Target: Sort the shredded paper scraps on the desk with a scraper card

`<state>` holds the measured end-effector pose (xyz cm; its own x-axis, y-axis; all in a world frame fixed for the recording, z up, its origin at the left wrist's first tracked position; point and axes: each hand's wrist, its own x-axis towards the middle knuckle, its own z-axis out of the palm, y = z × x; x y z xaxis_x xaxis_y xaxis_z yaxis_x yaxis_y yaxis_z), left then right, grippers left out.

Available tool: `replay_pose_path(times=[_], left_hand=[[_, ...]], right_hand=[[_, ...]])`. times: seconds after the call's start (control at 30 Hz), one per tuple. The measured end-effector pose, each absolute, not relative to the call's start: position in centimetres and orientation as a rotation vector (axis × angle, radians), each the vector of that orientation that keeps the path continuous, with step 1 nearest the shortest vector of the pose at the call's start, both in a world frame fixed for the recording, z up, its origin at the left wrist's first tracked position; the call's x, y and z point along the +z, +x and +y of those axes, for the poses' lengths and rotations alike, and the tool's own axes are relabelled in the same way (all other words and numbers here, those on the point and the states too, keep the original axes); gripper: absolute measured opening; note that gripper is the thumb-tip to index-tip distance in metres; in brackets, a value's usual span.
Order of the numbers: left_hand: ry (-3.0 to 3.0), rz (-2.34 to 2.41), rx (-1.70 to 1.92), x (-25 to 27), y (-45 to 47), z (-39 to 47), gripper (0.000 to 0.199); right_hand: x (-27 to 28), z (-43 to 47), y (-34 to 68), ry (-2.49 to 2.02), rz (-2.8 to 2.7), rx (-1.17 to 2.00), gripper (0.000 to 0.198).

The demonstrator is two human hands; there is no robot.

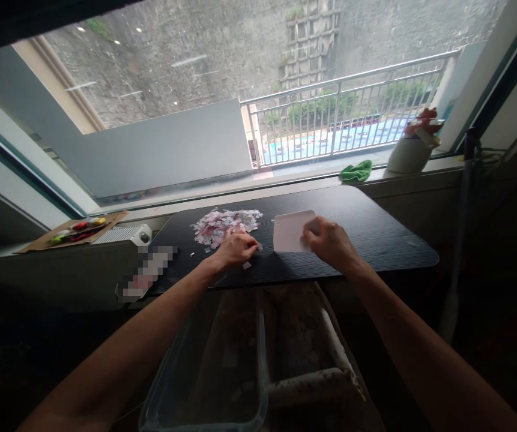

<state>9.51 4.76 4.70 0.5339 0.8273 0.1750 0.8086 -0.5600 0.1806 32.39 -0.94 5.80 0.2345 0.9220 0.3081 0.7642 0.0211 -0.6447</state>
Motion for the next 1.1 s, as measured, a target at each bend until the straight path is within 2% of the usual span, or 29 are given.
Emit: replay_pose_path(times=[0.47, 0.57, 0.67, 0.77, 0.93, 1.1], left_hand=[[2.533, 1.607, 0.374, 5.6, 7.8, 4.3, 0.025], [2.588, 1.503, 0.346, 5.5, 7.4, 3.9, 0.019], [2.619, 1.327, 0.257, 5.5, 6.5, 3.4, 0.024], [2.622, 1.314, 0.239, 5.3, 5.4, 2.9, 0.015], [2.613, 1.315, 0.342, 4.4, 4.7, 2.3, 0.012], [2.612, 1.403, 0.792, 3.3, 3.4, 2.4, 0.016]], right_hand=[[5.6, -0.9, 32.5, -1.767, -1.570, 0.273, 0.012], [5.8, -1.0, 32.6, -1.756, -1.564, 0.294, 0.012], [6.1, -1.2, 32.5, -1.715, -1.523, 0.357, 0.012], [6.3, -1.3, 31.9, -1.624, -1.497, 0.474, 0.013], [6.0, -0.9, 30.4, -1.548, -1.511, 0.624, 0.010], [5.8, -0.4, 32.0, -1.570, -1.399, 0.804, 0.006]])
